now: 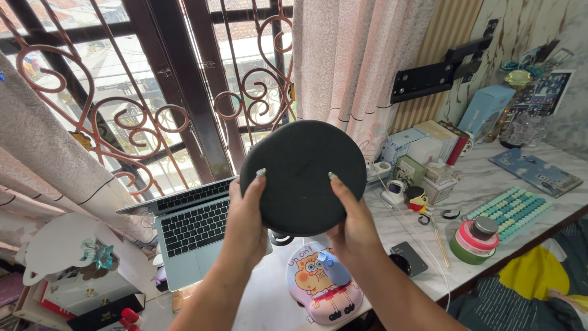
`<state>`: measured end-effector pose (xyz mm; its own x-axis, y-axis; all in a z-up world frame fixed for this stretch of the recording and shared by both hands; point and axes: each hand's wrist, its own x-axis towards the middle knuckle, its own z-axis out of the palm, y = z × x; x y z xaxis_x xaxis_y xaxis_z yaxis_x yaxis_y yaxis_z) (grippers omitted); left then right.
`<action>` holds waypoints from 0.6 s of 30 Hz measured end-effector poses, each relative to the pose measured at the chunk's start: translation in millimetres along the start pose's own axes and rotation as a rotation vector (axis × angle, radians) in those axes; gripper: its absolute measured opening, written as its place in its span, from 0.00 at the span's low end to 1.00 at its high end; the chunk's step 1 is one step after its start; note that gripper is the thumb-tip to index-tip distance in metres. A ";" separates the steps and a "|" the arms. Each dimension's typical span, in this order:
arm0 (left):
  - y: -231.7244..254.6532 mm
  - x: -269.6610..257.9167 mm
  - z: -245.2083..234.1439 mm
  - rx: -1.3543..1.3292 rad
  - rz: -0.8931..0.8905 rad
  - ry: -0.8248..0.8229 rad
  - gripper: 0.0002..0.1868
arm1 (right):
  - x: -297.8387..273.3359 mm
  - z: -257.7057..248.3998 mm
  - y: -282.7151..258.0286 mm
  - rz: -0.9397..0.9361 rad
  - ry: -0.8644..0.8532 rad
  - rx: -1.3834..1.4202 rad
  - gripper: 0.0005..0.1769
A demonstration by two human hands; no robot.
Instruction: The person places a pair of headphones into a black carrying case, zips it closed, and moves a dark blue mug to a side table before returning to connect a white cable to a power bank and reorganize several jars on a rotating cosmetic organizer.
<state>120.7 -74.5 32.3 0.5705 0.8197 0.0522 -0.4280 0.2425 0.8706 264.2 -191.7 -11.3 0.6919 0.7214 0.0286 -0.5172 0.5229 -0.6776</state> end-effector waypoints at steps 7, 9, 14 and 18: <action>-11.0 28.6 -38.8 0.412 0.176 -0.145 0.27 | -2.5 -8.6 -18.5 0.112 0.089 0.019 0.27; 4.8 32.3 -46.7 0.683 0.327 -0.196 0.24 | -6.1 -9.0 -22.1 0.120 0.045 0.027 0.27; 28.4 30.7 -36.5 0.951 0.395 -0.242 0.19 | -8.8 -7.9 -25.5 0.097 -0.052 0.015 0.29; 27.4 32.8 -32.5 0.762 0.396 -0.300 0.18 | -6.8 -8.3 -28.9 0.067 -0.050 0.004 0.29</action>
